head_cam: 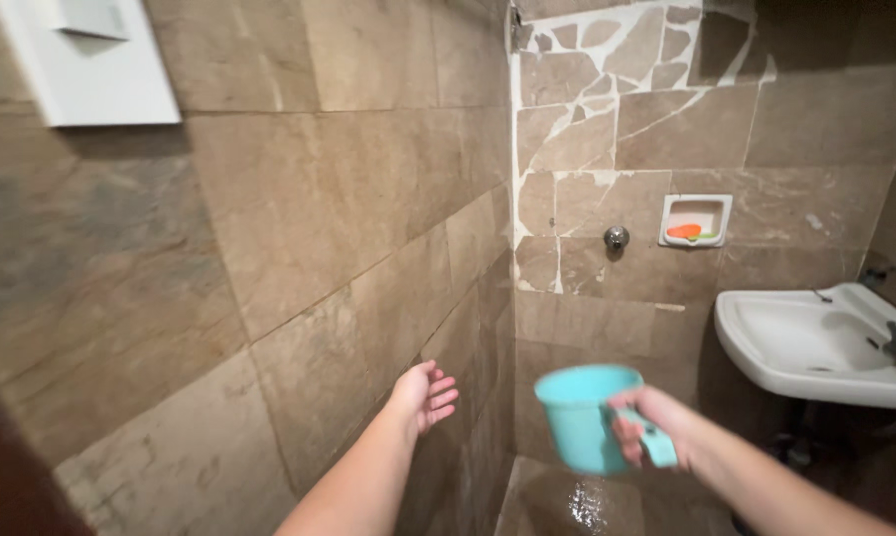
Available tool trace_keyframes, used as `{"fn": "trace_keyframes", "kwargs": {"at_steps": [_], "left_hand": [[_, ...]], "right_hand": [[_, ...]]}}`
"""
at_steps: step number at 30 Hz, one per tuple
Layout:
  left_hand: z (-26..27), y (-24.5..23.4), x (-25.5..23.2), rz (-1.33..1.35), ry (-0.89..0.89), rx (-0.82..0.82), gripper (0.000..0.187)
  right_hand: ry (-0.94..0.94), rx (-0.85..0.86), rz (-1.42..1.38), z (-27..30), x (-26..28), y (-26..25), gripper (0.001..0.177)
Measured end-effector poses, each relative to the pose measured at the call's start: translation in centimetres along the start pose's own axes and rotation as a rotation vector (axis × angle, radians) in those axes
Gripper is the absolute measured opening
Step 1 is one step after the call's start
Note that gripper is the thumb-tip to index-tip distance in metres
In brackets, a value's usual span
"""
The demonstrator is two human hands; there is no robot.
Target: The person pours water from a light blue cup onto the tiled bathroom walls and floor. They then open several cleaning bottles and pour the contents into a blue bucket filled with water. Finally, the person uses a white scrub brush to clean the tiled walls.
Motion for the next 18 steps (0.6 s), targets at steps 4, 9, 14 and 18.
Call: {"fn": "trace_keyframes", "kwargs": {"at_steps": [4,9,14,18], "left_hand": [[1.6,-2.4,0.9,-0.009,0.013,-0.05,0.037],[3.7,-4.3,2.6,-0.006,-0.005,-0.093,0.038],[7.4,-5.2,1.2,-0.032,0.041,-0.132,0.035],[10.2,-5.1,-2.6,-0.018,0.118,-0.122,0.034]], "right_hand": [[0.157,-0.163,-0.069,4.5,-6.6,-1.0,0.03],[0.144,-0.145,0.368,5.0,-8.2,0.4,0.031],[-0.127,0.141,0.431,5.2,4.6,13.1,0.031],[-0.33,0.22,0.371,10.7,12.6,22.4,0.016]]}}
Point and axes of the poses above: each hand's wrist, its own z-axis away from the middle knuckle, its own y-axis out of the palm, x = y × z, the point moved 4 cm from there along -z, towards the middle knuckle, and after that the axes turned 9 degrees about -y, right-handed, at the moved point
